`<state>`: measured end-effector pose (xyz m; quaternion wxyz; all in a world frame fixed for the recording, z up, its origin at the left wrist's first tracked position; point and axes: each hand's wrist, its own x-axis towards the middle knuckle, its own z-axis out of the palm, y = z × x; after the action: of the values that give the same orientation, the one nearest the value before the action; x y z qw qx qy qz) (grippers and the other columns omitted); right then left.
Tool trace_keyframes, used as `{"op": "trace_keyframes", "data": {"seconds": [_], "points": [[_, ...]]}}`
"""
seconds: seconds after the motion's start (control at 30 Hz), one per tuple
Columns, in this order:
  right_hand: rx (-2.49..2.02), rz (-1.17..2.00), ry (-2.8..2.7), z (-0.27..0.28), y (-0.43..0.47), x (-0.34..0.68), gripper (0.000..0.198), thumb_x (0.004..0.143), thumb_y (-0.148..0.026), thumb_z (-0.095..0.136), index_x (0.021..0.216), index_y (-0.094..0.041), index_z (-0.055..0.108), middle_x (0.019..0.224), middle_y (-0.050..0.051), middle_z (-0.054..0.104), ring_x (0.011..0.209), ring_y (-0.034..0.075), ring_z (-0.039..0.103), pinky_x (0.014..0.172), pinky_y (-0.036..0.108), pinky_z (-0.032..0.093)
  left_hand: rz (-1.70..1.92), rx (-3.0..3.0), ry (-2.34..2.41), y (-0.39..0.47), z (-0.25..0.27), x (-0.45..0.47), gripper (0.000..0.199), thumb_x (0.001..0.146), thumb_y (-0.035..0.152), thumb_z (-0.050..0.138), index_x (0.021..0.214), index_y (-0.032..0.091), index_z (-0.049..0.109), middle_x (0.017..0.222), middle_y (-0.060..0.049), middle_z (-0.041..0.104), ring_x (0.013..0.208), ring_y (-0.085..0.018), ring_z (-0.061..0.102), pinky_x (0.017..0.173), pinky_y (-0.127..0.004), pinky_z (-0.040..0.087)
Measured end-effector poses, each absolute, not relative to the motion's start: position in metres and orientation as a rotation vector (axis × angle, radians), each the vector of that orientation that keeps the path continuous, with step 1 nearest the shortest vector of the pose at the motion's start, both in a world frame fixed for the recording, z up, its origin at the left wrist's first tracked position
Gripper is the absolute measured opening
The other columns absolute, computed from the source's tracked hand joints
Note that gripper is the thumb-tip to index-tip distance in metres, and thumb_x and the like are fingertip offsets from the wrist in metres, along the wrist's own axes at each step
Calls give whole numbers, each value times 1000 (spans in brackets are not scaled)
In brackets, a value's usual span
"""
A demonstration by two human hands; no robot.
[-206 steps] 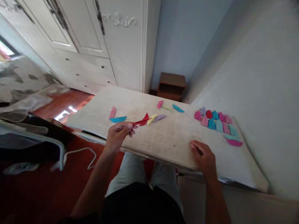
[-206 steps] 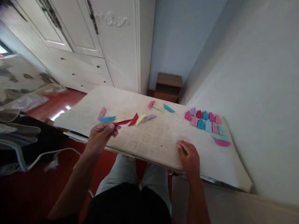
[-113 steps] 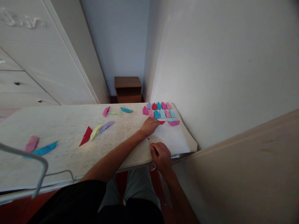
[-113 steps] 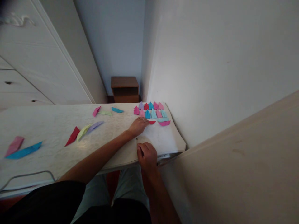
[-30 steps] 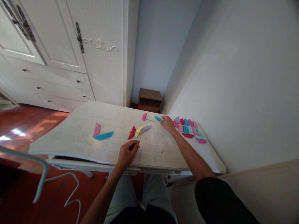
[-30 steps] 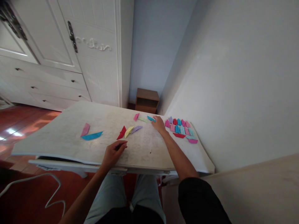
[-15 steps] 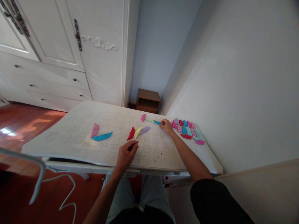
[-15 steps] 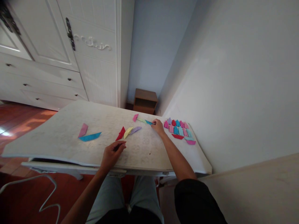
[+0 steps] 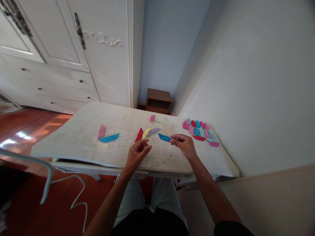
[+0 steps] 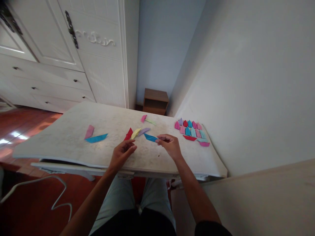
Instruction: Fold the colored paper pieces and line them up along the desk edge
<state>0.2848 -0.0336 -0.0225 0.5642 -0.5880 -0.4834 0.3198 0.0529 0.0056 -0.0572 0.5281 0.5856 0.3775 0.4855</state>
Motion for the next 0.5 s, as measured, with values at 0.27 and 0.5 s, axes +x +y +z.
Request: {"op": "trace_keyframes", "data": {"seconds": [0.27,0.5], "points": [[-1423,815,-1174,-30,-69,252,25,63,-34,83,83,-20,78,74,5,75,63,19,69,57,29,55,1081,1332,843,-3,-56,70,31,71,45,73,78,15,71,62,-1,61,57,-11,53,52,-21,41],[-1200,999,-653,-52,-73,236,29,59,-37,85,80,-19,76,56,0,67,49,12,59,46,23,48,1000,1253,816,-2,-58,68,30,70,44,75,72,15,71,58,-1,63,54,-11,54,53,-21,43]]}}
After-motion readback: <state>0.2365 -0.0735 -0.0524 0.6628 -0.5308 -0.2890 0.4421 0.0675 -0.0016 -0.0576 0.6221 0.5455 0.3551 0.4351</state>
